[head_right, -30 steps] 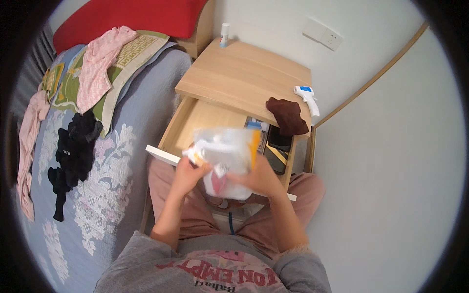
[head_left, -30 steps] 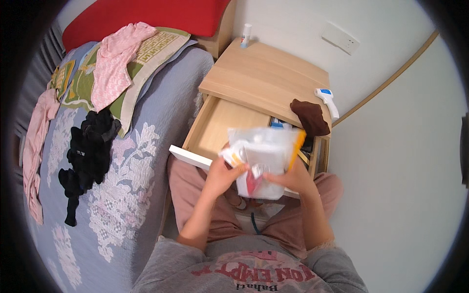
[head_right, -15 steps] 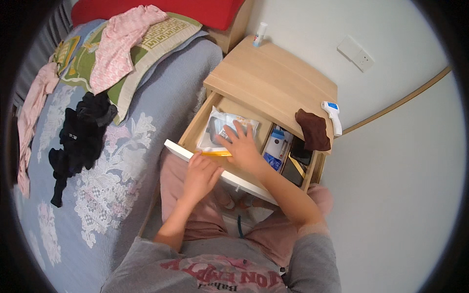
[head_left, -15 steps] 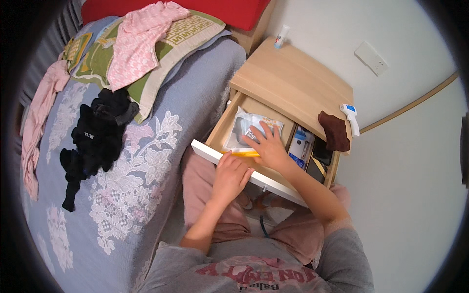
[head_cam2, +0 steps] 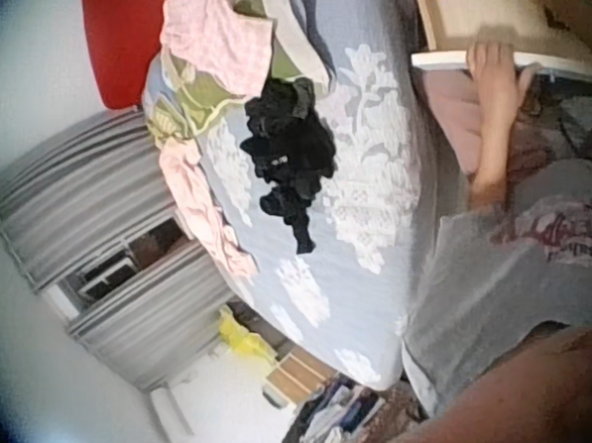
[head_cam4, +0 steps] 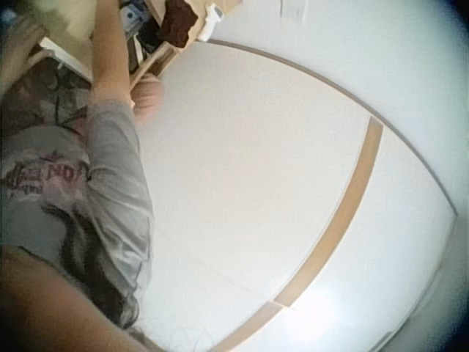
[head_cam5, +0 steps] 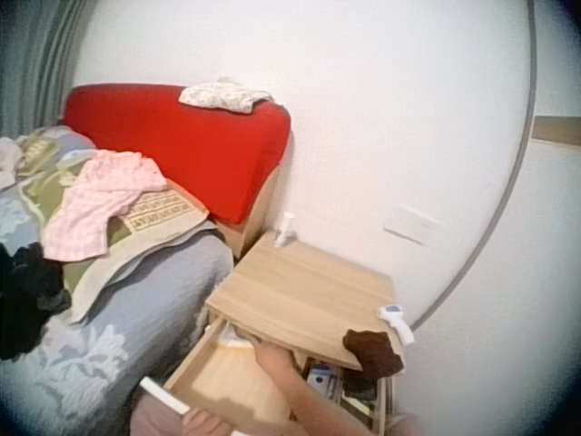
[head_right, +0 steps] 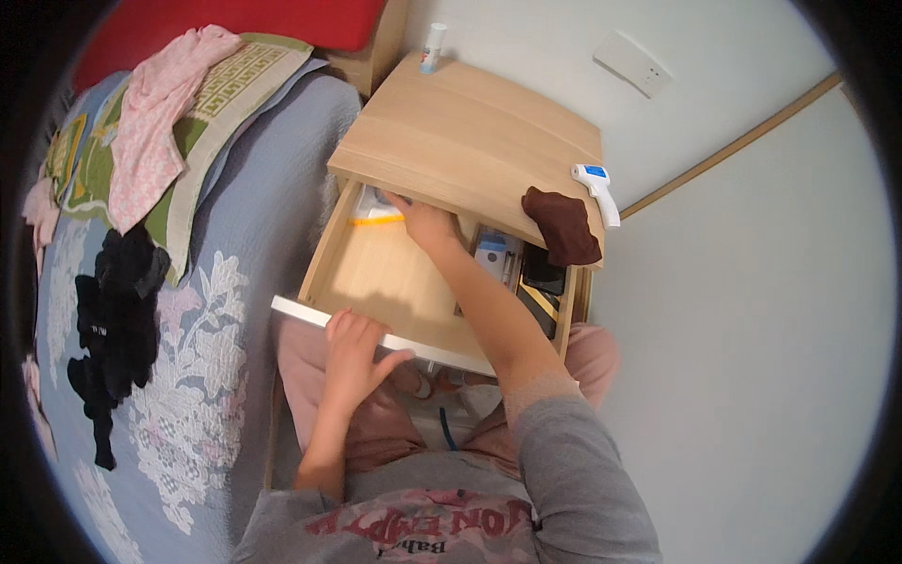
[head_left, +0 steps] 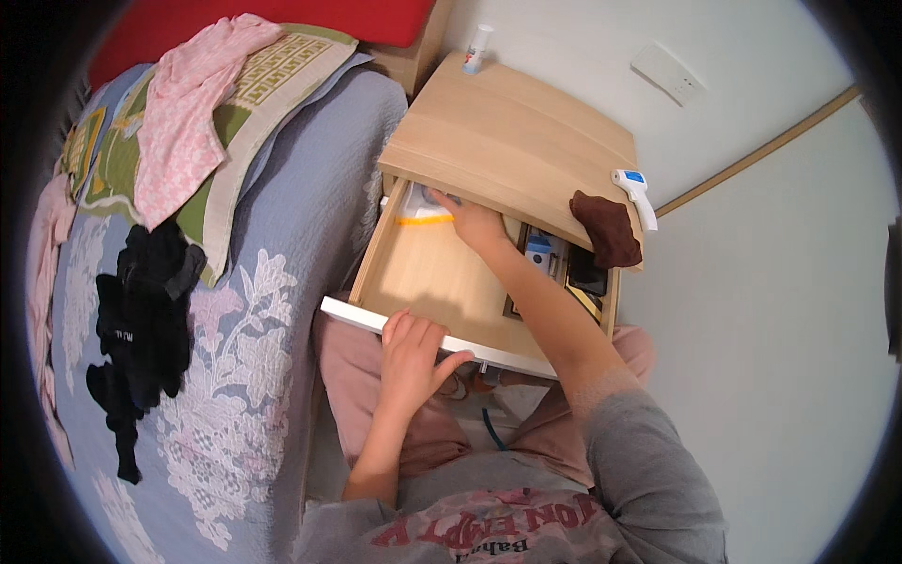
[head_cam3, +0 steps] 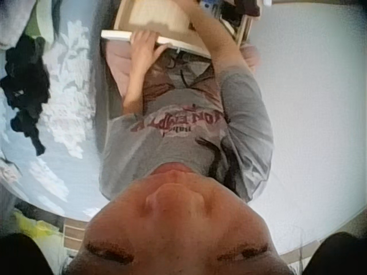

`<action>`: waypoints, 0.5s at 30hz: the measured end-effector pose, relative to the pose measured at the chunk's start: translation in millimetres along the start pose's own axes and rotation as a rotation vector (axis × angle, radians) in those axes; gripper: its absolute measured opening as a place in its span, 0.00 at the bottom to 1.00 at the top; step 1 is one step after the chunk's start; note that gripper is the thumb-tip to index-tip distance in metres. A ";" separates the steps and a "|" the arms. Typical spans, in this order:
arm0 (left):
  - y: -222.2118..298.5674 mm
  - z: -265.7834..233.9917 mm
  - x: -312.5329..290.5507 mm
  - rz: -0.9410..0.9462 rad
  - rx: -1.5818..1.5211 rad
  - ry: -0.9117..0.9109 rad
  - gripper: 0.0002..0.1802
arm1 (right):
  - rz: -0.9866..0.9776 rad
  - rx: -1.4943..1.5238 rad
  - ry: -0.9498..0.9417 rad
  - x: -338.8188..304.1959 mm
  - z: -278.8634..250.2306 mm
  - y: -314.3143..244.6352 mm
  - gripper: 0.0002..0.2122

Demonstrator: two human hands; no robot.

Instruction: The person organizes a nightstand drawer by placing boxes, a roll of tape, and a cloth inside. They then fold several pairs of socks on the bed.

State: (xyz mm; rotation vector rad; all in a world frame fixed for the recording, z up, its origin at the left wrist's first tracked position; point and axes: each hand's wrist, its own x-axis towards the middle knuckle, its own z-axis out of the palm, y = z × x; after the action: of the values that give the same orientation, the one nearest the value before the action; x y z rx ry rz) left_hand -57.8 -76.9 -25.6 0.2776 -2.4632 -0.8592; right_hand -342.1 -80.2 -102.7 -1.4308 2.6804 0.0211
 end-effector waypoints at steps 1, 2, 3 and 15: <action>0.1 -1.3 0.0 -0.006 0.001 -0.006 0.21 | 0.008 -0.045 0.010 -1.7 -17.3 -6.6 0.26; 0.8 -2.1 0.5 -0.010 0.002 -0.014 0.21 | -0.038 -0.111 0.136 1.1 -9.1 -3.0 0.27; 1.8 -2.2 1.3 -0.012 0.001 -0.022 0.21 | -0.081 -0.179 0.260 3.7 2.7 3.1 0.28; 2.4 1.2 -2.0 0.007 0.065 0.038 0.23 | -0.354 0.793 -0.076 -117.5 -128.1 16.7 0.13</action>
State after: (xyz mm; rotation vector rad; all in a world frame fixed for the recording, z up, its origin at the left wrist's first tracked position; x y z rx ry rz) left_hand -56.8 -73.7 -25.8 0.3056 -2.4585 -0.7656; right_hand -301.9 18.7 35.6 -1.5089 1.9458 -0.8762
